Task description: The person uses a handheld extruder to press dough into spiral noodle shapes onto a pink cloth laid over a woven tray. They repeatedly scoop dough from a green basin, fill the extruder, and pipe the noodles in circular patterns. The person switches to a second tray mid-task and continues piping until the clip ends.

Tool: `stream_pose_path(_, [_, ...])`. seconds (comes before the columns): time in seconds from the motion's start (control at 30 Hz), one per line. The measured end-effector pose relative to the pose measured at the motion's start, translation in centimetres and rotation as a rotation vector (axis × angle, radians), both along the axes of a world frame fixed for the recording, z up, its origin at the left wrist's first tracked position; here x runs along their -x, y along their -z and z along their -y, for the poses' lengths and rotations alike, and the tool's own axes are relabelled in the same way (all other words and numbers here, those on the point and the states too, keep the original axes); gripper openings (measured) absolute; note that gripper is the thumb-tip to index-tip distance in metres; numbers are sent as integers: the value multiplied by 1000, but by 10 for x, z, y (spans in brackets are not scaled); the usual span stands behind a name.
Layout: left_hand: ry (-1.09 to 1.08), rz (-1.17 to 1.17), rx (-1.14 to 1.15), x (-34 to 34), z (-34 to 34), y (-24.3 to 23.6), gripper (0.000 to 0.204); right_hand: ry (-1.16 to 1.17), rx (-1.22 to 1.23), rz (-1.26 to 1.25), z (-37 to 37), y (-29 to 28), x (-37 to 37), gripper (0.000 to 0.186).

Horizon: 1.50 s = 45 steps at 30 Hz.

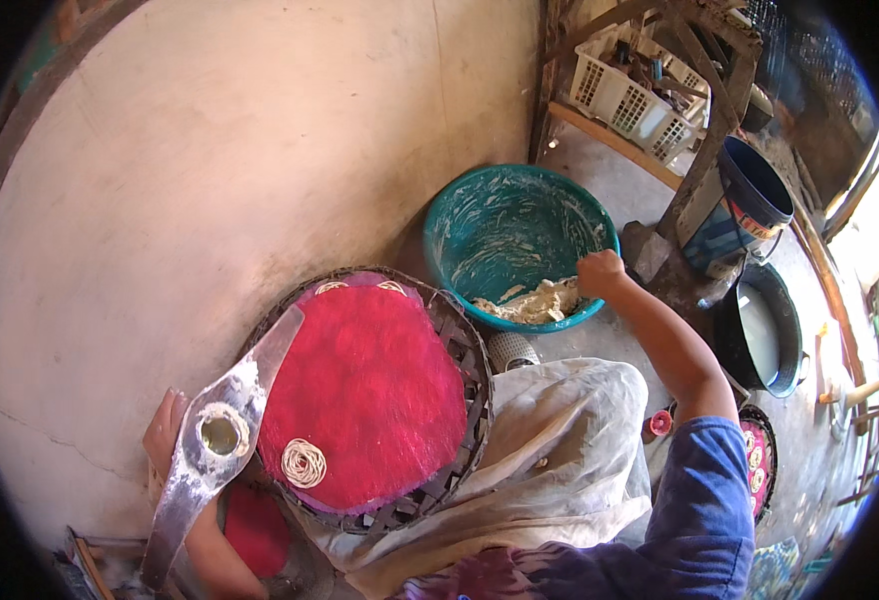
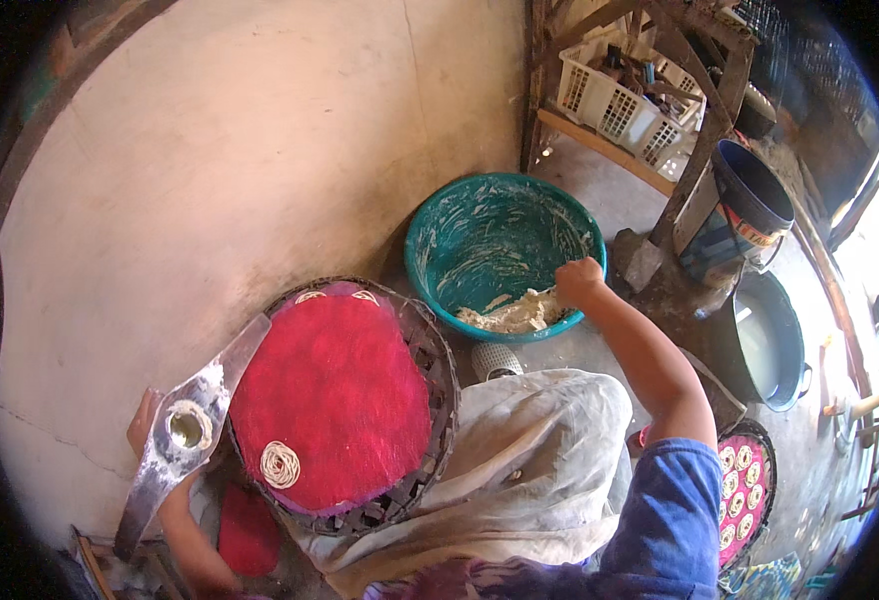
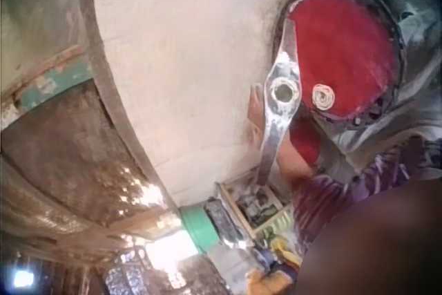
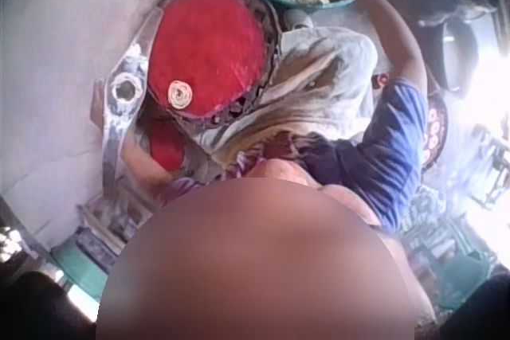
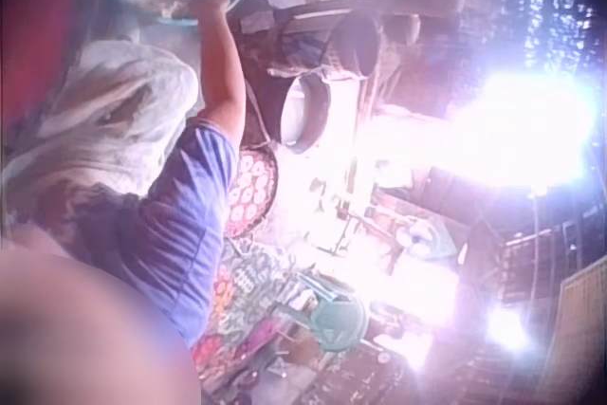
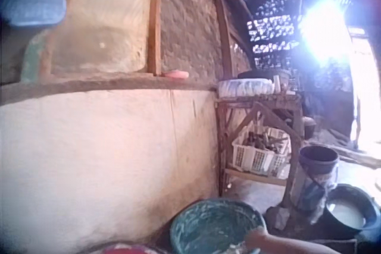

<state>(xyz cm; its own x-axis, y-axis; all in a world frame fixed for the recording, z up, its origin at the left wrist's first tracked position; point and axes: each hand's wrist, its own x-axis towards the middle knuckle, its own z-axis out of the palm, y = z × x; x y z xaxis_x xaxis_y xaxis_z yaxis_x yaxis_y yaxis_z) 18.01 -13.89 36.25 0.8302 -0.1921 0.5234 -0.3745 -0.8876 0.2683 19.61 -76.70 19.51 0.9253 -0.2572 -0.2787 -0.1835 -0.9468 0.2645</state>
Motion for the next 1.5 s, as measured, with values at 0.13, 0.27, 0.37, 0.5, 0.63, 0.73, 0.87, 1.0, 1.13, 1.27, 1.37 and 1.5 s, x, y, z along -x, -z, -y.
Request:
stream_pose_path(0.13, [56, -36, -63, 0, 9, 2, 52, -148, 29, -129, 4, 21, -14, 24])
stream_pose_path(0.27, [97, -57, -90, -2, 11, 3, 59, -102, -37, -86, -4, 29, -20, 23])
stream_pose_path(0.37, [151, -53, -111, -5, 17, 6, 64, -76, -87, -54, -24, 41, -23, 23])
stream_pose_path(0.5, [239, -14, -131, -2, 29, 5, 72, -34, -160, -18, -54, 46, -15, 25])
stream_pose_path(0.63, [322, -45, 6, 11, 38, -16, 76, 67, -226, 49, -46, -20, 17, 29])
stream_pose_path(0.73, [368, -9, -173, 12, 51, -34, 63, -2, -313, 188, -35, -114, 59, 31])
stream_pose_path(0.87, [419, -20, -20, 1, 84, -36, 23, -253, -728, 193, -65, -245, 100, 28])
stream_pose_path(1.0, [515, 89, -66, 2, 110, -32, 25, -311, -702, 67, -134, -320, 120, 28])
stream_pose_path(1.13, [544, 91, -116, 20, 121, -40, 32, -672, -291, 346, -199, -332, 132, 21])
stream_pose_path(1.27, [541, 180, -11, 32, 118, -41, 47, -1068, 179, 737, -272, -287, 140, 23])
stream_pose_path(1.37, [416, 91, -34, 27, 100, -37, 47, -1194, 348, 931, -296, -271, 151, 27])
stream_pose_path(1.5, [321, 147, 334, 21, 65, -34, 42, -1088, 252, 965, -278, -296, 173, 26])
